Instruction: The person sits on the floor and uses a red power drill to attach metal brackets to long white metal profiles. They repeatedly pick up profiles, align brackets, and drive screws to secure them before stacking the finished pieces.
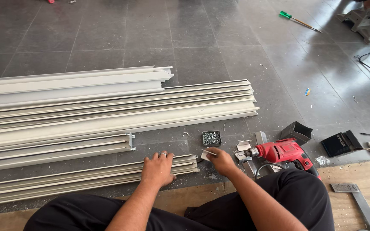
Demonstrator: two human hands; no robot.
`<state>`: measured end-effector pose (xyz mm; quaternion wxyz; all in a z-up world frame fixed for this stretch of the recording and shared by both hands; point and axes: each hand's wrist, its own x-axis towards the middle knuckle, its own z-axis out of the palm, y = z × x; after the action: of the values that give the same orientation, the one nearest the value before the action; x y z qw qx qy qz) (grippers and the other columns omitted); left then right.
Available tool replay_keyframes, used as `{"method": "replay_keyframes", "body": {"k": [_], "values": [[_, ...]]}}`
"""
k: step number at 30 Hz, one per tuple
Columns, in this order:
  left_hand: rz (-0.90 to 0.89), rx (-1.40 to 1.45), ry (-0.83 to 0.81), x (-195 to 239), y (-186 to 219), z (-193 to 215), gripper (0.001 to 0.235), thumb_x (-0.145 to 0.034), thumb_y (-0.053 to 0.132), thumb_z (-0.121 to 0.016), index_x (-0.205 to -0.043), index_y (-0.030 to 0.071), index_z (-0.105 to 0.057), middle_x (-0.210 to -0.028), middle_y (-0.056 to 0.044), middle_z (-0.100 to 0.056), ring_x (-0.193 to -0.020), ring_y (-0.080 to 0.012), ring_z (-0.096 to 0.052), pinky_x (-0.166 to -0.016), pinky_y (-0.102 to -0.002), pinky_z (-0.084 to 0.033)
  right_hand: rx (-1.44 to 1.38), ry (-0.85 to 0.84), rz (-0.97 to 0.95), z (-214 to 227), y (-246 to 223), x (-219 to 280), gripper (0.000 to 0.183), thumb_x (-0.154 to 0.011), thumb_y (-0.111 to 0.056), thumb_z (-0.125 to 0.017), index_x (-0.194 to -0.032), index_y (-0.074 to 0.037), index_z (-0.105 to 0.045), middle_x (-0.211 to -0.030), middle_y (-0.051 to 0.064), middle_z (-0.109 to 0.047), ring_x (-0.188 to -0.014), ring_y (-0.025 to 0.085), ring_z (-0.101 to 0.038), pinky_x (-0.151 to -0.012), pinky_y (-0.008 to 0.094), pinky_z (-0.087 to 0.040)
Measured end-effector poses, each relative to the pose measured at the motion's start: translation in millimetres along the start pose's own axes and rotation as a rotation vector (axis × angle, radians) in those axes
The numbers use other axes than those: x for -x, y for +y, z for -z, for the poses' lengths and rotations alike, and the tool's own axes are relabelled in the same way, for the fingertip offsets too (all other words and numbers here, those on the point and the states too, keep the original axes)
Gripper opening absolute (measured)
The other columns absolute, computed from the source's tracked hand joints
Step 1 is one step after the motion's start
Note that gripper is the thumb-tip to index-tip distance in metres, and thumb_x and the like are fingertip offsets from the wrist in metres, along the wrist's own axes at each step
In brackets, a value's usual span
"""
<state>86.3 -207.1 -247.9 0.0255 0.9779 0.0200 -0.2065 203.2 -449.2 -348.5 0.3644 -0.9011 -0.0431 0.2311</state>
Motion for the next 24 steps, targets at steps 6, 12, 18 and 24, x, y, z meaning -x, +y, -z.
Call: {"method": "replay_keyframes", "body": {"k": [6,12,18,24], "values": [[0.008,-0.004,-0.034,-6.2,-2.4,0.5,0.091,-0.082,0.057,-0.082,-0.15,0.015,-0.041,-0.15,-0.011,-0.048,-0.136,-0.0286,-0.05,-0.109,-0.059,-0.045,-0.095,0.046,-0.085,15.7,-1.0,8.7,0.037,-0.095,-0.032,-0.066,-0.129,-0.017,-0.07,-0.112,0.012,-0.078,-0.101,0.023,-0.072,-0.09,0.036,-0.053],[0.033,0.013,-0.051,-10.7,-2.8,0.1,0.091,-0.082,0.057,-0.081,-0.152,0.018,-0.039,-0.152,-0.008,-0.046,-0.139,-0.0266,-0.048,-0.111,-0.058,-0.043,-0.087,0.161,-0.162,26.9,-8.2,11.2,0.035,-0.095,-0.025,-0.063,-0.124,-0.009,-0.075,-0.1,0.012,-0.078,-0.087,0.02,-0.072,-0.083,0.036,-0.054],[0.038,0.053,-0.048,-14.7,-4.7,-2.1,0.092,-0.083,0.061,-0.079,-0.153,0.021,-0.036,-0.154,-0.01,-0.042,-0.141,-0.0271,-0.044,-0.114,-0.06,-0.037,-0.291,0.08,-0.17,31.5,-26.5,24.9,0.037,-0.086,-0.017,-0.078,-0.121,-0.006,-0.076,-0.096,0.011,-0.08,-0.077,0.019,-0.07,-0.071,0.031,-0.057],[-0.034,0.61,0.13,-26.1,12.6,-6.6,0.076,-0.086,0.066,-0.068,-0.143,0.019,-0.05,-0.13,-0.012,-0.065,-0.118,-0.0271,-0.063,-0.104,-0.049,-0.05,-0.413,-0.104,-0.051,34.5,-62.1,45.2,0.047,-0.08,-0.006,-0.08,-0.126,-0.006,-0.072,-0.105,0.011,-0.08,-0.087,0.018,-0.075,-0.084,0.031,-0.063]]}}
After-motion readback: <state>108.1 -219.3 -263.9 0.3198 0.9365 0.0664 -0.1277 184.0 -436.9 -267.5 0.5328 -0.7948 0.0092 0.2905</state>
